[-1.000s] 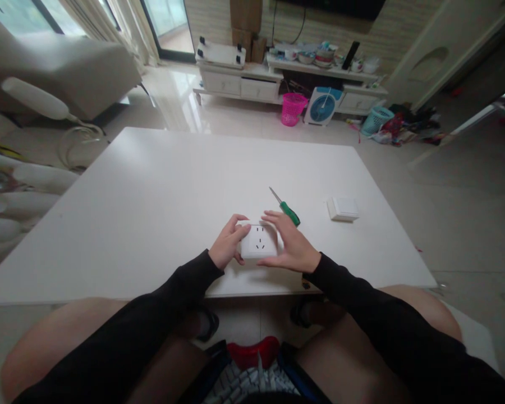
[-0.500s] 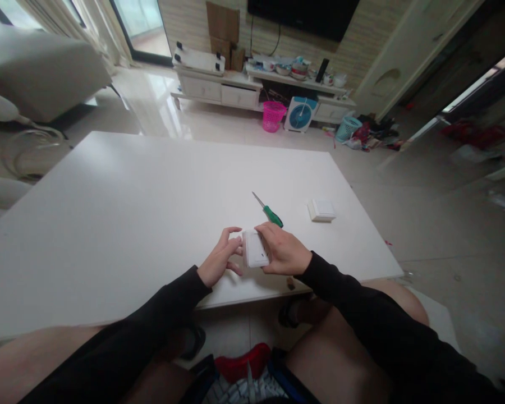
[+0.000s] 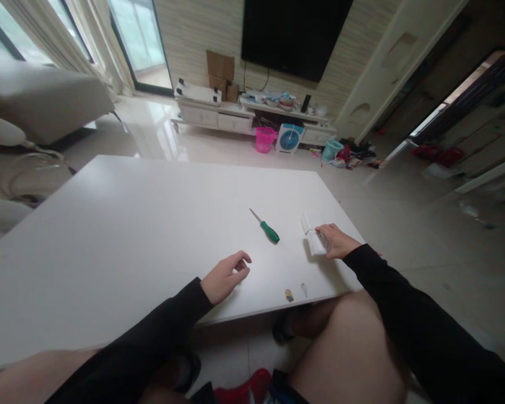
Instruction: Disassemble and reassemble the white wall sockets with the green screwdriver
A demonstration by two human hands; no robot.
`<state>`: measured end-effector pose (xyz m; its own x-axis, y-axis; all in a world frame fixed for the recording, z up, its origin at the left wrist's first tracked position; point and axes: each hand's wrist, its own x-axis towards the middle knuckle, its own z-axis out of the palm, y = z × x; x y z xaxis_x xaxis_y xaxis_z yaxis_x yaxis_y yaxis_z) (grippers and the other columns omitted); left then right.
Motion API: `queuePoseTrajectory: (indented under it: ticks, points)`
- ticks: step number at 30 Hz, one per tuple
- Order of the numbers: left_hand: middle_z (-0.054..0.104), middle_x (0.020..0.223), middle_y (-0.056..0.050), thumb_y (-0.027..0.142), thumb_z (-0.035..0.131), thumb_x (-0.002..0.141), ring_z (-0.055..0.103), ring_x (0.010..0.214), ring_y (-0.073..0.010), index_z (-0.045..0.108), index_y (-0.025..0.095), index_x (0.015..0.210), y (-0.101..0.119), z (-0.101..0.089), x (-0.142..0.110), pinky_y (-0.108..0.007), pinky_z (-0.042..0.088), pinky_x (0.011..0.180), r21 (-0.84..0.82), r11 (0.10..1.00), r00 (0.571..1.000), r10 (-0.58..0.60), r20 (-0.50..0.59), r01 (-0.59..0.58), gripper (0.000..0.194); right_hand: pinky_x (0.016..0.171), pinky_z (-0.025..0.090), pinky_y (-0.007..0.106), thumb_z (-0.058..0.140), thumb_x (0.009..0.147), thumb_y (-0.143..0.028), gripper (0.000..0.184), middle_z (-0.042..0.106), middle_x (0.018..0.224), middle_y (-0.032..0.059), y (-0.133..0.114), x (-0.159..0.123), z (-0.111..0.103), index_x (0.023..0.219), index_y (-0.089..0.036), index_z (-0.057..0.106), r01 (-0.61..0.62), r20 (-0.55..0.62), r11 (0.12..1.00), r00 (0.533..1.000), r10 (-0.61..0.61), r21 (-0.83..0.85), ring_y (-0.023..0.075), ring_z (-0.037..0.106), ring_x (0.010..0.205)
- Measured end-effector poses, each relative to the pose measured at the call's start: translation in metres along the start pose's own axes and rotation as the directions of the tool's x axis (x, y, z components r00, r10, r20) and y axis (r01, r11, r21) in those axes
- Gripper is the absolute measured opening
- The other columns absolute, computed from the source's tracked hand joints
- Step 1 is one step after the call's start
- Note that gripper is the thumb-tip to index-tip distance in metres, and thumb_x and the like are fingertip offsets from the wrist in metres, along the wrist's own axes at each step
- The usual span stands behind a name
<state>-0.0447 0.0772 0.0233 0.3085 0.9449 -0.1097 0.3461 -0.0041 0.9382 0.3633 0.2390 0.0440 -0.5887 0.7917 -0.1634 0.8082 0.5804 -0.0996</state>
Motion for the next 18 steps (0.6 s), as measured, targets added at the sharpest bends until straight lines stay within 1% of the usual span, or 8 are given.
queuePoseTrajectory:
  ticks: [2, 4, 8, 10, 12, 14, 16, 18]
  points:
    - [0.061, 0.086, -0.003, 0.036, 0.049, 0.091, 0.059, 0.08, -0.0187, 0.059, 0.019, 0.105, -0.002, 0.002, 0.001, -0.031, 0.05, 0.071, 0.075, 0.997, 1.0, 0.023, 0.006, -0.023, 0.024, 0.104, 0.046, 0.053, 0.079, 0.05, -0.015, 0.085, 0.057, 0.132, 0.0202, 0.006, -0.005, 0.006, 0.132, -0.014, 0.058, -0.04, 0.029, 0.999, 0.999, 0.041, -0.03, 0.0416, 0.049, 0.123]
    - [0.061, 0.088, -0.004, 0.034, 0.048, 0.091, 0.059, 0.081, -0.019, 0.06, 0.019, 0.105, -0.007, 0.006, 0.001, -0.031, 0.05, 0.071, 0.143, 0.989, 0.999, 0.041, 0.025, -0.044, 0.023, 0.101, 0.046, 0.056, 0.08, 0.05, -0.016, 0.088, 0.053, 0.138, 0.02, 0.007, -0.007, 0.012, 0.135, -0.018, 0.057, -0.096, 0.039, 0.994, 0.994, 0.099, -0.057, 0.0434, 0.046, 0.126]
    - [0.063, 0.1, -0.007, 0.03, 0.049, 0.091, 0.062, 0.087, -0.0196, 0.059, 0.019, 0.106, -0.016, 0.014, 0.001, -0.033, 0.052, 0.076, 0.257, 0.96, 0.991, 0.084, 0.1, -0.108, 0.022, 0.101, 0.044, 0.058, 0.08, 0.053, -0.016, 0.095, 0.048, 0.144, 0.0173, 0.005, -0.003, 0.022, 0.143, -0.027, 0.052, -0.177, 0.056, 0.981, 0.982, 0.181, -0.075, 0.0426, 0.043, 0.13]
    - [0.064, 0.107, -0.008, 0.029, 0.049, 0.091, 0.064, 0.091, -0.0203, 0.059, 0.019, 0.106, -0.018, 0.015, 0.0, -0.034, 0.052, 0.08, 0.289, 0.949, 0.987, 0.091, 0.135, -0.127, 0.021, 0.101, 0.045, 0.059, 0.082, 0.052, -0.016, 0.101, 0.047, 0.145, 0.0173, 0.003, -0.002, 0.025, 0.147, -0.029, 0.049, -0.208, 0.069, 0.975, 0.975, 0.213, -0.073, 0.0427, 0.043, 0.13]
    - [0.064, 0.11, -0.009, 0.028, 0.049, 0.092, 0.065, 0.094, -0.0211, 0.06, 0.019, 0.107, -0.018, 0.014, -0.001, -0.035, 0.053, 0.084, 0.322, 0.936, 0.983, 0.094, 0.158, -0.141, 0.021, 0.1, 0.045, 0.059, 0.087, 0.051, -0.022, 0.107, 0.046, 0.146, 0.018, 0.001, -0.002, 0.024, 0.15, -0.029, 0.045, -0.239, 0.07, 0.969, 0.967, 0.243, -0.068, 0.0432, 0.044, 0.13]
    - [0.064, 0.111, -0.009, 0.027, 0.049, 0.093, 0.066, 0.095, -0.0216, 0.06, 0.019, 0.109, -0.016, 0.013, -0.003, -0.037, 0.053, 0.086, 0.361, 0.919, 0.98, 0.1, 0.171, -0.157, 0.022, 0.1, 0.045, 0.061, 0.09, 0.052, -0.032, 0.111, 0.044, 0.147, 0.0188, -0.002, -0.003, 0.023, 0.152, -0.028, 0.043, -0.265, 0.051, 0.962, 0.962, 0.268, -0.065, 0.0441, 0.042, 0.132]
    - [0.064, 0.113, -0.01, 0.026, 0.048, 0.094, 0.066, 0.096, -0.0219, 0.06, 0.018, 0.112, -0.014, 0.013, -0.005, -0.038, 0.053, 0.089, 0.406, 0.898, 0.977, 0.104, 0.184, -0.172, 0.023, 0.1, 0.044, 0.062, 0.091, 0.053, -0.042, 0.109, 0.042, 0.149, 0.0192, -0.004, -0.003, 0.02, 0.151, -0.028, 0.044, -0.281, 0.025, 0.958, 0.959, 0.283, -0.064, 0.0447, 0.04, 0.134]
    - [0.065, 0.116, -0.01, 0.025, 0.048, 0.094, 0.067, 0.097, -0.0227, 0.061, 0.018, 0.114, -0.012, 0.015, -0.008, -0.038, 0.054, 0.091, 0.454, 0.873, 0.975, 0.094, 0.203, -0.179, 0.024, 0.1, 0.045, 0.061, 0.092, 0.053, -0.047, 0.103, 0.043, 0.149, 0.018, -0.005, -0.004, 0.018, 0.145, -0.029, 0.05, -0.278, 0.019, 0.959, 0.96, 0.28, -0.061, 0.0444, 0.041, 0.134]
